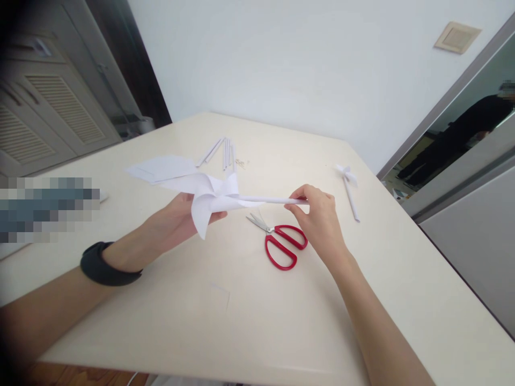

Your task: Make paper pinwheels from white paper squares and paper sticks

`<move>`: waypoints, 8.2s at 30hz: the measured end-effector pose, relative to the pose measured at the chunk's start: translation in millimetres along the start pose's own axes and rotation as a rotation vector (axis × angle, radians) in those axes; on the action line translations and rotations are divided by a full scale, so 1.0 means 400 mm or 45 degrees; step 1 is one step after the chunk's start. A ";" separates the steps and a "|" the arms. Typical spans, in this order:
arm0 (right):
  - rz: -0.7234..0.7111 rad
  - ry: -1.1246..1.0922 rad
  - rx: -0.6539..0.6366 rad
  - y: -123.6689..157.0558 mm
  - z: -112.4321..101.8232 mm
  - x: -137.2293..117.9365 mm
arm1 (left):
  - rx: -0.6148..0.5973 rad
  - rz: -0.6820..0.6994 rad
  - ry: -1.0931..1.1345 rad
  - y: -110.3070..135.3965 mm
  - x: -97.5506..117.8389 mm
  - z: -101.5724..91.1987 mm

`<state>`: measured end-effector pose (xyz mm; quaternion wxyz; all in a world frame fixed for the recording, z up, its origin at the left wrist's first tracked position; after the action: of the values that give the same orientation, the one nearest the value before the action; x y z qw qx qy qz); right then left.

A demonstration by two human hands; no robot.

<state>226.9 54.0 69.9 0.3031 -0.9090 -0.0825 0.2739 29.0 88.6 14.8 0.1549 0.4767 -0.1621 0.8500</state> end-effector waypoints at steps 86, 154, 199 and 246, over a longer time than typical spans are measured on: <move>0.224 0.205 -0.304 0.029 0.063 0.063 | 0.400 0.651 -0.831 0.050 0.163 0.008; -0.395 -0.119 0.239 0.105 0.052 -0.182 | -0.014 0.029 -0.860 0.036 -0.015 0.083; -0.430 -0.116 0.134 0.107 0.068 -0.201 | 0.145 0.216 -1.172 0.046 0.041 0.077; 0.406 -1.153 -0.972 0.125 0.182 -0.119 | -0.116 -0.400 -0.631 0.042 -0.133 0.072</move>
<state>146.4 35.5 13.1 -0.1537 -0.7479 -0.1584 0.6260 70.4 55.5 -18.8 0.2614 0.6816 -0.1570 0.6651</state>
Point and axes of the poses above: each hand's wrist, its own y-axis away from the middle knuckle, its own z-axis out of the palm, x = y × z, the point moved 10 cm from there along -y, towards the middle knuckle, and after that the axes turned 6 degrees about x, right-handed, at the moved point
